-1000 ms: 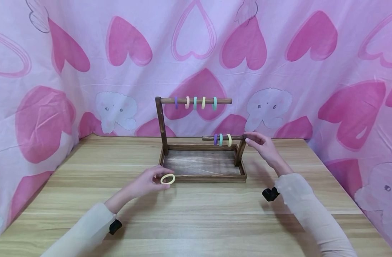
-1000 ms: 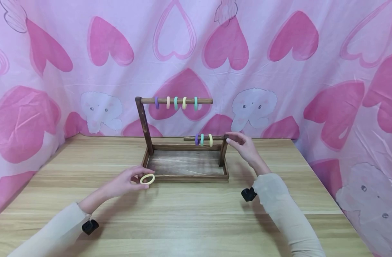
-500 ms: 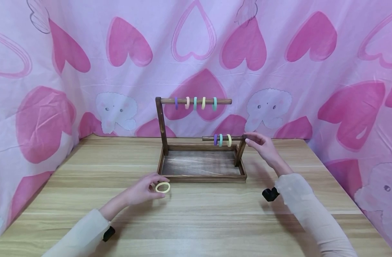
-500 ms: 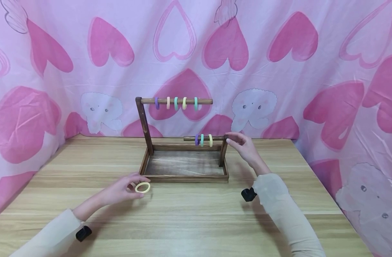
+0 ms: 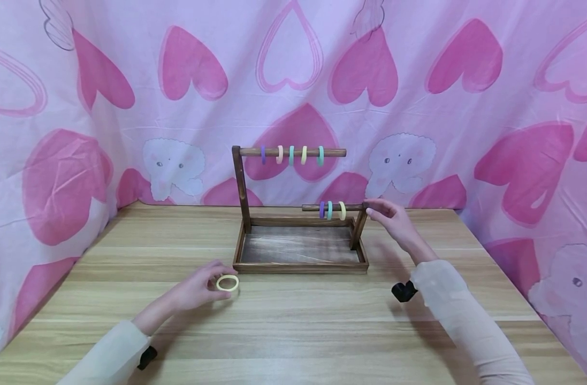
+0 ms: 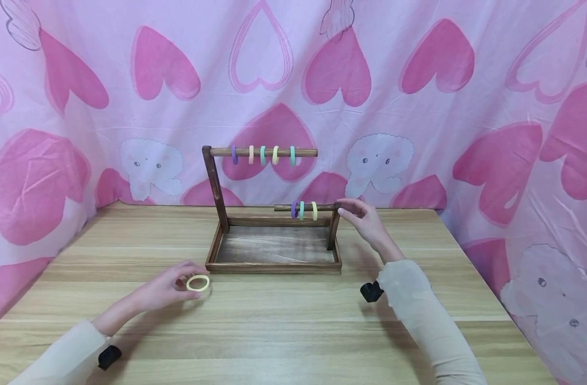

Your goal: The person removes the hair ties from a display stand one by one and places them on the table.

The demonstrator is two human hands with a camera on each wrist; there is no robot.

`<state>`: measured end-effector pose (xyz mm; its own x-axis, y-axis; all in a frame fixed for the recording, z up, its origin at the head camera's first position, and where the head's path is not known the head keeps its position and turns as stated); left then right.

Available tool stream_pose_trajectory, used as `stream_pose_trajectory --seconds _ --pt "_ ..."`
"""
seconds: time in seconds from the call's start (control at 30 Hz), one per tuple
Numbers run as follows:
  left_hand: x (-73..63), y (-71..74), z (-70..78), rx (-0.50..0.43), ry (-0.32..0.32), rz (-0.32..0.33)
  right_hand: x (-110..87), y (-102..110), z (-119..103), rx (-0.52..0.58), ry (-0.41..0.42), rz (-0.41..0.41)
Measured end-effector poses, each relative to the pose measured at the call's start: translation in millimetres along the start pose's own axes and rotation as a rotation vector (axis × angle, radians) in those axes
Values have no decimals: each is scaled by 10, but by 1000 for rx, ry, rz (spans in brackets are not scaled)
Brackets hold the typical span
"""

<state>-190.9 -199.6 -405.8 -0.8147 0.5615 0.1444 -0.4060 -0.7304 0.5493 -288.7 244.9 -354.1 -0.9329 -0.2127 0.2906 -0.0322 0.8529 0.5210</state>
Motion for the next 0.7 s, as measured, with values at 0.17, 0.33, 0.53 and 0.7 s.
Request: stream_pose_trajectory --seconds 0.17,0.33,0.53,0.7 --pt "-63 66 -17 -16 1 -4 -2 2 1 8 4 1" --pt "-94 110 -18 5 -14 -10 7 0 3 12 16 0" --pt "-140 168 -62 25 -16 -3 5 1 7 9 9 -3" --pt "-175 214 -124 73 -18 2 2 -3 4 5 5 -3"
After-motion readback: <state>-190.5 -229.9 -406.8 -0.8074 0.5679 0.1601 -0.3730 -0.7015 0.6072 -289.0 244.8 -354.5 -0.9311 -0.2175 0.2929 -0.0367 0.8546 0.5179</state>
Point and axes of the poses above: each hand's wrist, its own x-axis towards the middle knuckle, its own y-axis out of the back of the hand, z = x × y, the point moved 1 cm from there along x, towards the middle knuckle, and after that the axes turned 12 degrees about -x, right-handed, at the moved point
